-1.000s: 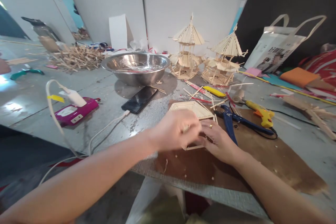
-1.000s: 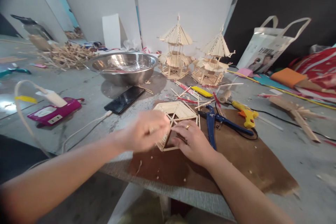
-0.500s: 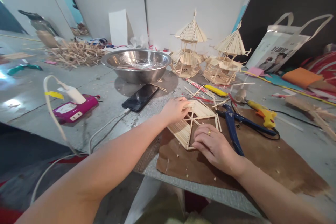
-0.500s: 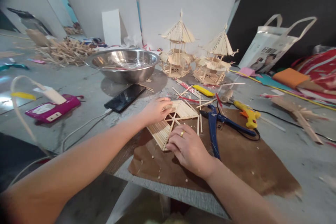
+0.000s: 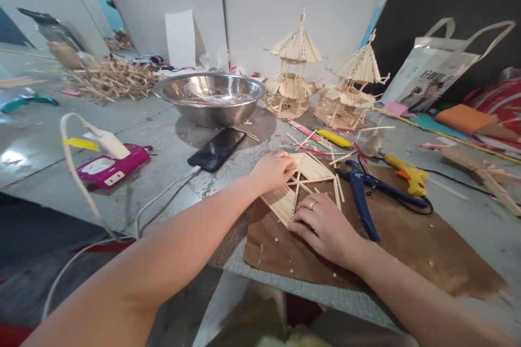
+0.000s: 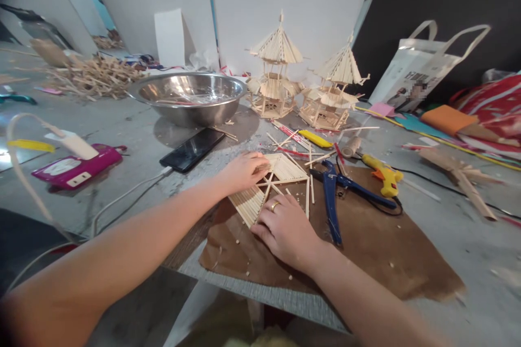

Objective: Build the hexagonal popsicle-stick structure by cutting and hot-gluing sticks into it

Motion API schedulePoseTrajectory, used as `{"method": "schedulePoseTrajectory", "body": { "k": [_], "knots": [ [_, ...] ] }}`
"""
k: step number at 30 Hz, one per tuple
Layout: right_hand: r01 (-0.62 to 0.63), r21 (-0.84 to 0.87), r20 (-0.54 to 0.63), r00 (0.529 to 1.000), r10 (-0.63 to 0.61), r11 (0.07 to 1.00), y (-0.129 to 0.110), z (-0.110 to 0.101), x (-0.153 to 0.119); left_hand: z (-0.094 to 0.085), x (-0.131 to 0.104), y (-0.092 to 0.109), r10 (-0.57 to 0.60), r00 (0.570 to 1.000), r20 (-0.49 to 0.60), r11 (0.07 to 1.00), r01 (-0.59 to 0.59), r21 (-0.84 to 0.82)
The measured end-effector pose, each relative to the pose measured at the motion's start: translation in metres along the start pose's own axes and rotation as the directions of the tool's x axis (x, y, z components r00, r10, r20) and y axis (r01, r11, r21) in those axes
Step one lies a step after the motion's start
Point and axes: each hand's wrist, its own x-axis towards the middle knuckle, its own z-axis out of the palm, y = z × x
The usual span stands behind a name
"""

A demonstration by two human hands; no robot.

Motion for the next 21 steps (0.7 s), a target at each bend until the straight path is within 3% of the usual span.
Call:
{"method": "schedulePoseTrajectory", "body": {
  "k": [5, 10, 12, 16, 21],
  "knots": [
    [0.063, 0.066, -0.064, 0.996, -0.059, 0.996, -0.001, -0.001, 0.001, 0.0, -0.001, 0.0, 0.005, 1.0, 0.006, 1.0, -0.005, 0.003],
    [0.086, 0.243, -0.326, 0.945, -0.002, 0.966, 0.0, -0.01, -0.002, -0.002, -0.001, 0.0, 0.023, 0.999, 0.025, 0.999, -0.022, -0.025],
    [0.092, 0.252, -0.357, 0.934, 0.004, 0.963, 0.0, -0.011, -0.003, -0.003, -0.001, 0.0, 0.032, 0.999, 0.031, 0.999, -0.031, -0.034],
    [0.127, 0.191, -0.187, 0.978, -0.091, 0.973, 0.001, -0.008, -0.002, -0.003, -0.001, 0.001, 0.023, 0.999, 0.03, 1.0, -0.022, -0.02],
    [0.161, 0.064, -0.035, 0.987, -0.159, 0.985, 0.001, -0.002, 0.001, -0.003, 0.0, 0.002, 0.013, 1.0, 0.026, 1.0, -0.013, -0.019]
  ]
}}
